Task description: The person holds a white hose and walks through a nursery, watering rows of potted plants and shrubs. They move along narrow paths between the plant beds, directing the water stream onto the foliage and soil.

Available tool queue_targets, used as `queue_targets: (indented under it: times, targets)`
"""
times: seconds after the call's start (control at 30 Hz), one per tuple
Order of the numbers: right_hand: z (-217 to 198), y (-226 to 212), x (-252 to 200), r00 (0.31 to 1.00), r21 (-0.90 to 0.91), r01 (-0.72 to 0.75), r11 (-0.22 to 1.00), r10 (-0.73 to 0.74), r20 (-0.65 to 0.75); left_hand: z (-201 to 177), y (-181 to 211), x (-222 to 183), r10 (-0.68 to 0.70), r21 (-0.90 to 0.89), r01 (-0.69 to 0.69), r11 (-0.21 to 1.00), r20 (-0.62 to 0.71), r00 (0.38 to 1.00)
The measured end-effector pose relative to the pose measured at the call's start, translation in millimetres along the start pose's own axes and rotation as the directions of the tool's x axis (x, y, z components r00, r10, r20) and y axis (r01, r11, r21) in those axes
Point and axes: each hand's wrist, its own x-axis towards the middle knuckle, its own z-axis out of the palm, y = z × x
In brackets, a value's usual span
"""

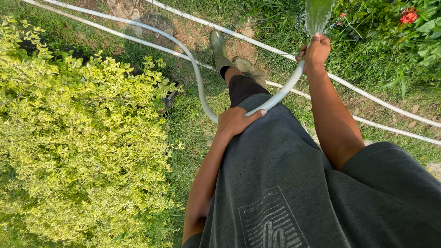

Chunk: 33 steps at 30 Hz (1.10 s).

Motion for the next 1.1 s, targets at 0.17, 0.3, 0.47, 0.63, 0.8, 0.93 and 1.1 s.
queue_targets:
  times: [0.17,0.3,0.47,0.63,0.8,0.93,1.1]
  targets:
    - [-3.6,9.4,-4.5,0.999,-0.012,-0.034,0.999,0.033,-0.014,8.8,-6.7,-2.3,-0.004,-0.011,0.004,1.0,-0.016,1.0]
    - [-5.9,15.7,-5.8,0.999,-0.039,-0.039,0.999,0.037,-0.032,11.2,-7.2,-5.3,-0.016,0.01,0.016,1.0,-0.019,1.0]
    - [-8.5,27.6,-4.8,0.996,-0.028,-0.077,0.997,0.076,-0.046,9.4,-8.9,-13.2,-0.036,-0.041,0.036,0.999,-0.014,0.999]
    - [-8.7,40.1,-4.4,0.992,-0.069,-0.113,0.991,0.109,-0.059,6.5,-10.7,-20.4,-0.039,-0.005,0.039,0.999,-0.035,0.999]
    - [-10.2,43.4,-8.8,0.98,-0.091,-0.193,0.977,0.187,-0.073,8.7,-12.1,-23.6,-0.058,-0.006,0.058,0.998,-0.018,0.998]
    - [-7.2,40.6,-9.9,0.98,-0.076,-0.182,0.98,0.175,-0.091,11.5,-10.3,-23.5,-0.063,0.0,0.063,0.998,-0.007,0.998]
    - [-5.1,28.6,-5.2,0.997,-0.073,-0.073,0.995,0.071,-0.029,8.6,-5.4,-22.2,-0.048,-0.03,0.047,0.998,-0.024,0.999]
